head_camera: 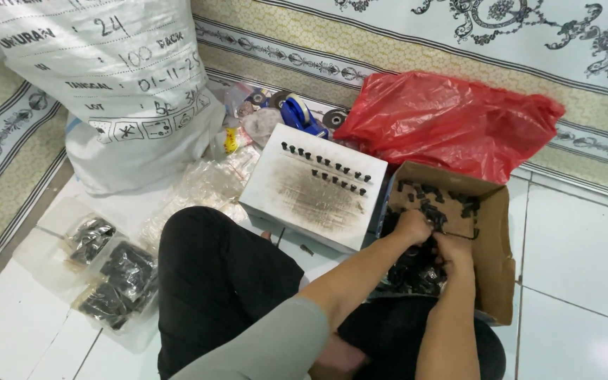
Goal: A person is manually inserting small black metal components into pre-cut slots in a white foam block for organization or packaging.
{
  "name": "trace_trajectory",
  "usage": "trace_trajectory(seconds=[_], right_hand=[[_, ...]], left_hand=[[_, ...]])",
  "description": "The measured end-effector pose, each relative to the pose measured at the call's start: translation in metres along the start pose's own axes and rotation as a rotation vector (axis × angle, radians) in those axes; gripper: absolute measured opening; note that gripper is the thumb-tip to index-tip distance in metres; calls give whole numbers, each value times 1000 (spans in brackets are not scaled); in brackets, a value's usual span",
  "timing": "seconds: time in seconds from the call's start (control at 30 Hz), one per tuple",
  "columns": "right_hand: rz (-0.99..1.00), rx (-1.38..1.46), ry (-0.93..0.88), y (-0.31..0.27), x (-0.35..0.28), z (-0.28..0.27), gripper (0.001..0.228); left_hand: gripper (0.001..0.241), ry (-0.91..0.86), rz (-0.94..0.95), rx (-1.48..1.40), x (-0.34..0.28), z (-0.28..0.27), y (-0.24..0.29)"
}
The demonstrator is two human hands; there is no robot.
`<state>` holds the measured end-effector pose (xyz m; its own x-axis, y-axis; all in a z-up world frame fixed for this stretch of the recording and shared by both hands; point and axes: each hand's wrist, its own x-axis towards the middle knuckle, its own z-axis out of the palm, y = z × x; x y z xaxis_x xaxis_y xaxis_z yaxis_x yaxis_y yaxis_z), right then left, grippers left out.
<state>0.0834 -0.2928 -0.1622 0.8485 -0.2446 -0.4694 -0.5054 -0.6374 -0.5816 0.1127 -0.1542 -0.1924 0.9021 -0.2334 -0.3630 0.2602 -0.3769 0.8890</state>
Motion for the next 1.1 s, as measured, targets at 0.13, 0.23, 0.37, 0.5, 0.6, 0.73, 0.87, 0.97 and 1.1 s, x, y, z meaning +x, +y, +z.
trace_trajectory(seconds=[0.13, 0.23, 0.37, 0.5, 0.6, 0.73, 0.87, 0.97, 1.1], right_hand=[[38, 81, 59, 21, 17, 5, 36], [-51, -373, -7, 29, 31, 6, 41], [-59, -489, 55, 34, 32, 6, 41], [-26, -503, 63, 32, 29, 5, 45], [14, -401, 247, 77, 68, 22, 38], [41, -385, 315, 49, 31, 12, 29], [33, -369, 350, 32, 3, 1, 27], [-146, -202, 427, 5, -35, -15, 27], [-381, 209, 450, -32, -73, -17, 20]], left_hand=[[38, -27, -13, -17, -27, -14, 21], [38, -57, -40, -51, -39, -19, 29], [39, -91, -42, -7, -13, -7, 12], [31, -31, 148, 55, 0, 5, -5], [24, 23, 403, 478, -52, -6, 31], [37, -13, 277, -110, -84, -31, 59], [18, 3, 505, 371, -88, -57, 59], [26, -33, 432, 127, -121, -118, 64], [22, 23, 328, -278, -169, -214, 42]])
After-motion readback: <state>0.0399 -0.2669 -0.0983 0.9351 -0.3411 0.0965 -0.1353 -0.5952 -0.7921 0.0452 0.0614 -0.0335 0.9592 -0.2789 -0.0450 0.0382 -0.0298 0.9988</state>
